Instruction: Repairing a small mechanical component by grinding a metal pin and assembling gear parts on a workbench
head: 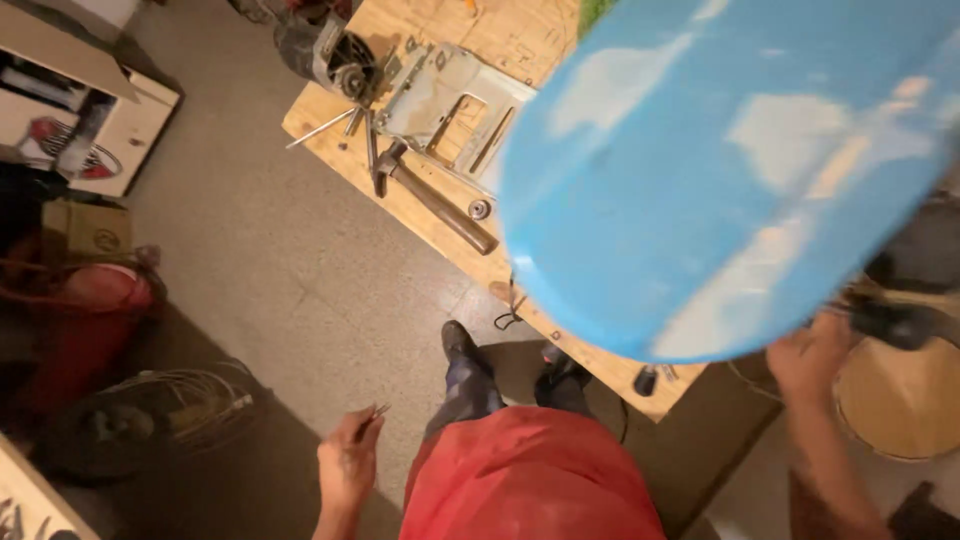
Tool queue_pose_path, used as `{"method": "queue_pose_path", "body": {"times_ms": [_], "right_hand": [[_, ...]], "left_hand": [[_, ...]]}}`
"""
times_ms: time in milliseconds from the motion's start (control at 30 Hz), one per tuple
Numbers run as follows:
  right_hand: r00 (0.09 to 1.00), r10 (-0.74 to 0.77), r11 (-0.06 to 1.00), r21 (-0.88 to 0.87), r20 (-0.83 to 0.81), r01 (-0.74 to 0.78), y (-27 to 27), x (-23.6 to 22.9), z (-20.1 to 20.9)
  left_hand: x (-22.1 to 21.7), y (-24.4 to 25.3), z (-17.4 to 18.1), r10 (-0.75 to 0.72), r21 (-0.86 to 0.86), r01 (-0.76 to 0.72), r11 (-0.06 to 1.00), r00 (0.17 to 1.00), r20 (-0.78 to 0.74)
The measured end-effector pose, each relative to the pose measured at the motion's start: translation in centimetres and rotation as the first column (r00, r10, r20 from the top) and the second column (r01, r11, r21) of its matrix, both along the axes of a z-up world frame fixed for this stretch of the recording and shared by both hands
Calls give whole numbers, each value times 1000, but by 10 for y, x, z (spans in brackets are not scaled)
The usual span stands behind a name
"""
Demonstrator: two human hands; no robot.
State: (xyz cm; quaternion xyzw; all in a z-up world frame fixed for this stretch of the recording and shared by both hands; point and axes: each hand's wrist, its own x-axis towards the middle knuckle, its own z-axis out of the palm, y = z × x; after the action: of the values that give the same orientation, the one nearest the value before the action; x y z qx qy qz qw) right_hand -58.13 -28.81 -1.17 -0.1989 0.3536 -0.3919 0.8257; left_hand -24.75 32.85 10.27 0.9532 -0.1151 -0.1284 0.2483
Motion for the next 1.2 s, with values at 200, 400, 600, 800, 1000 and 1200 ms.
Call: {"method": "queue_pose_path", "body": {"times_ms": [200, 400, 600, 800, 1000, 1200], "right_hand": [[872, -64, 850, -484, -485, -207, 140, -8, -33], [285, -193, 407, -341, -939, -847, 311, 191, 85], [436, -190, 150, -465, -880, -873, 301, 381, 70], [391, -542, 194, -563, -744, -803, 243, 461, -16], [209, -569, 309, -443, -795, -842, 230, 459, -39], [208, -561, 6, -255, -801, -967, 235, 464, 0]], "left_hand": [[53, -25, 8, -243, -371, 190, 909, 965, -101], [120, 7, -8, -302, -498, 203, 843, 945, -126], [177, 44, 28, -343, -517, 238, 822, 932, -117], [197, 72, 46, -147, -506, 18, 862, 965, -217], [201, 59, 72, -32, -622, -192, 759, 943, -330], [221, 46, 82, -198, -666, 9, 746, 958, -209]]}}
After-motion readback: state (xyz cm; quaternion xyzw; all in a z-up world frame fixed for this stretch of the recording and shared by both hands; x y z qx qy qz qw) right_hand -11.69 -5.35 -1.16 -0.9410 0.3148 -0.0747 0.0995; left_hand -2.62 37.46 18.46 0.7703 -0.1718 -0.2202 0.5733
